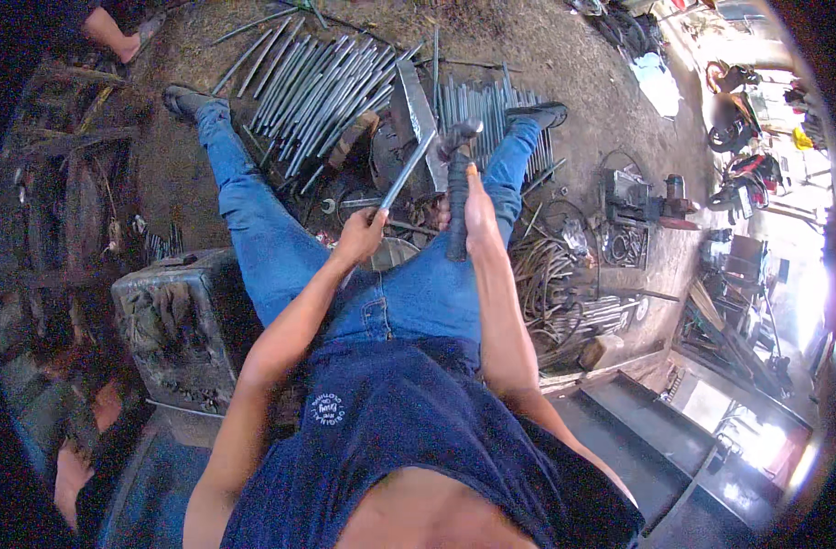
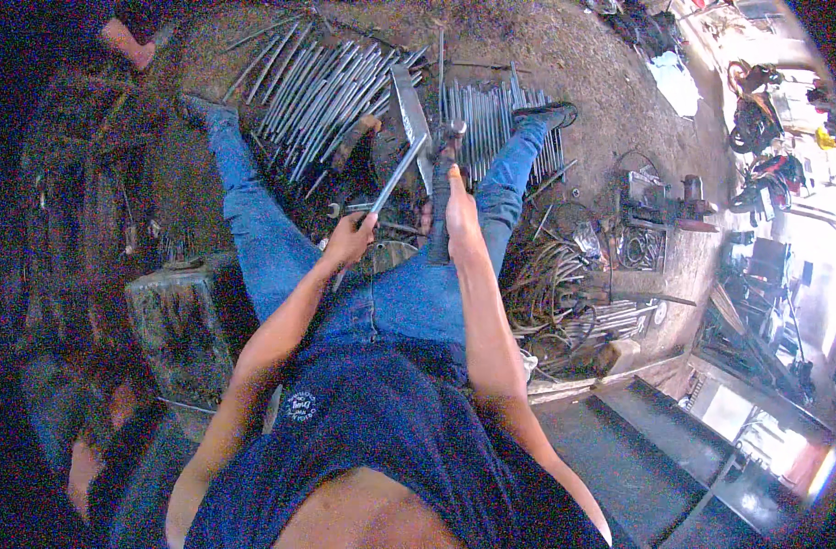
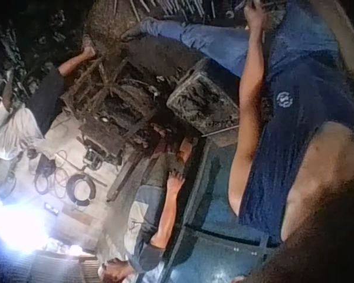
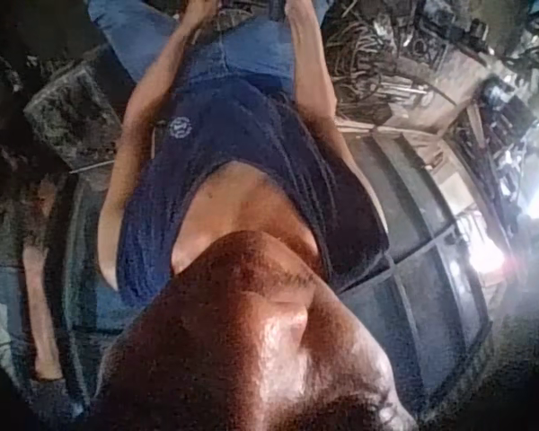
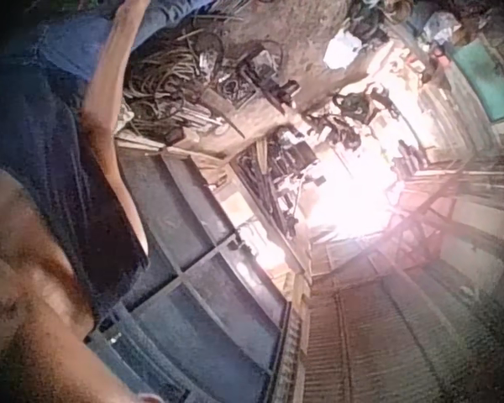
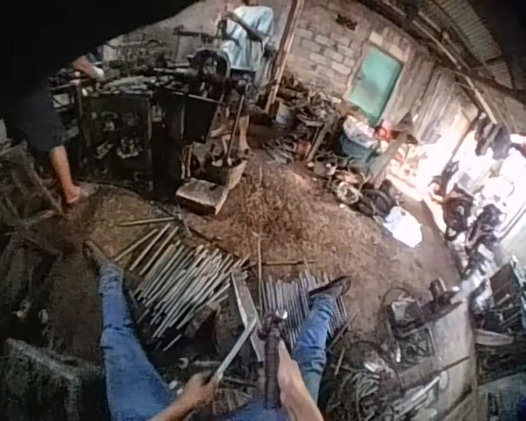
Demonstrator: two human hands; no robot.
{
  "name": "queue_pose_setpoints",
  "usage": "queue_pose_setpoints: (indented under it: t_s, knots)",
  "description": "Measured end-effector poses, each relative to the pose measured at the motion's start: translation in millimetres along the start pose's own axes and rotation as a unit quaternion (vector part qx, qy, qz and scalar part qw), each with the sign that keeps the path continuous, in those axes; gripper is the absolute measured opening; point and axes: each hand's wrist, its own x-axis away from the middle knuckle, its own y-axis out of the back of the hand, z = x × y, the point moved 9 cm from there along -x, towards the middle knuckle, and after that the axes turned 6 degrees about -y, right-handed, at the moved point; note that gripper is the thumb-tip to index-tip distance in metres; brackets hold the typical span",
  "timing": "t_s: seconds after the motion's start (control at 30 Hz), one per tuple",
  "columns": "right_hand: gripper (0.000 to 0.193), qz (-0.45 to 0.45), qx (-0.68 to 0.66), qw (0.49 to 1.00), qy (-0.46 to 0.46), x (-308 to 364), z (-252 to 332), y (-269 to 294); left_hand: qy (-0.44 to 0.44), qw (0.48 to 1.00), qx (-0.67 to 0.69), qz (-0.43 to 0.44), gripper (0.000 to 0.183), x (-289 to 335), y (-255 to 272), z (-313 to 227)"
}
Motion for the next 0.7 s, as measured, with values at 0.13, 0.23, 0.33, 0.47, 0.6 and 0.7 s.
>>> queue_pose_setpoints:
  t_s: [0.13, 0.23, 0.33, 0.47, 0.6, 0.7]
  knots:
    - [0.062, 0.001, -0.007, 0.979, 0.202, 63, 110, -4, -0.100, 0.976, -0.165, -0.106, 0.040, 7, 10, -26]
    - [0.059, 0.039, -0.121, 0.926, 0.355, 122, 177, -12, -0.075, 0.977, -0.176, -0.096, 0.044, 18, 14, -46]
    - [0.060, 0.027, -0.117, 0.928, 0.352, 101, 164, -20, -0.053, 0.979, -0.174, -0.094, 0.044, 18, 15, -47]
    - [0.061, -0.077, 0.057, 0.987, 0.129, -99, 14, 28, -0.090, 0.978, -0.171, -0.082, 0.040, 17, 3, -58]
    - [0.062, 0.045, -0.038, 0.998, 0.025, -38, 10, -5, -0.063, 0.979, -0.160, -0.106, 0.039, 24, 10, -45]
    - [0.060, 0.008, -0.055, 0.998, 0.014, -8, 6, 10, -0.067, 0.976, -0.171, -0.116, 0.044, 22, 12, -40]
